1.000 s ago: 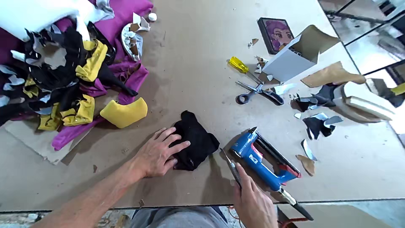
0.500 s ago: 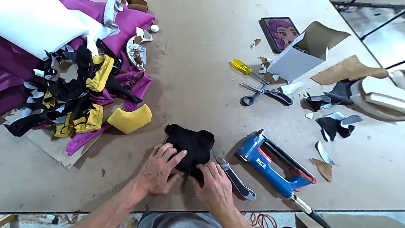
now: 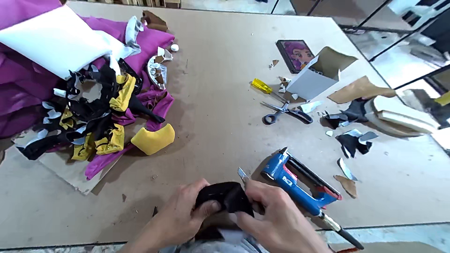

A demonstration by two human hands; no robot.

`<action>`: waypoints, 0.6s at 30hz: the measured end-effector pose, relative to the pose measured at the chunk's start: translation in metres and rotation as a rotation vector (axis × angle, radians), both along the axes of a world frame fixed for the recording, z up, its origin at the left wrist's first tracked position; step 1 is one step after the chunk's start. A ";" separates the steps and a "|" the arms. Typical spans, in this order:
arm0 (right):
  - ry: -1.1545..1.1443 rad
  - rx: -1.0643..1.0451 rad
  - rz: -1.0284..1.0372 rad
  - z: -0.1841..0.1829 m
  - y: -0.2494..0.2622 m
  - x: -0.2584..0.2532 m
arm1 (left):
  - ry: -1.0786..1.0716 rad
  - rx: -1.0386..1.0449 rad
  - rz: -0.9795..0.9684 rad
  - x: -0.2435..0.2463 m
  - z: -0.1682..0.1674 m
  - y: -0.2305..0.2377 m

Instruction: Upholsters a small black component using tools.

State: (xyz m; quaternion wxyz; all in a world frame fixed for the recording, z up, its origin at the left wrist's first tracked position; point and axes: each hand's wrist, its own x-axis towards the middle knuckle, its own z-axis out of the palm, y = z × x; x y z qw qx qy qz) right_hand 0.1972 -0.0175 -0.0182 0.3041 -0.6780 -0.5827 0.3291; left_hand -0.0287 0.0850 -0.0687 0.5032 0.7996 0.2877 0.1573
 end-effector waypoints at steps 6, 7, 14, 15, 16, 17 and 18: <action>0.952 -0.031 0.105 -0.009 -0.023 0.016 | -0.041 -0.294 -0.141 -0.005 0.016 0.016; 1.065 -0.043 0.070 -0.015 -0.029 0.011 | -0.039 -0.299 -0.165 -0.007 0.015 0.018; 1.378 -0.090 -0.347 -0.019 -0.084 -0.017 | -0.066 -0.432 -0.308 -0.006 -0.003 -0.009; 1.368 -0.020 -0.453 -0.013 -0.095 -0.015 | -0.052 -0.420 -0.304 -0.008 -0.005 -0.010; 1.294 0.128 -0.581 -0.006 -0.106 -0.004 | 0.000 -0.387 -0.278 -0.016 -0.008 -0.009; 1.183 0.287 -0.654 0.008 -0.122 0.027 | 0.082 -0.350 -0.218 -0.031 -0.015 -0.007; 1.084 0.424 -0.675 0.032 -0.137 0.071 | 0.163 -0.314 -0.156 -0.048 -0.021 -0.005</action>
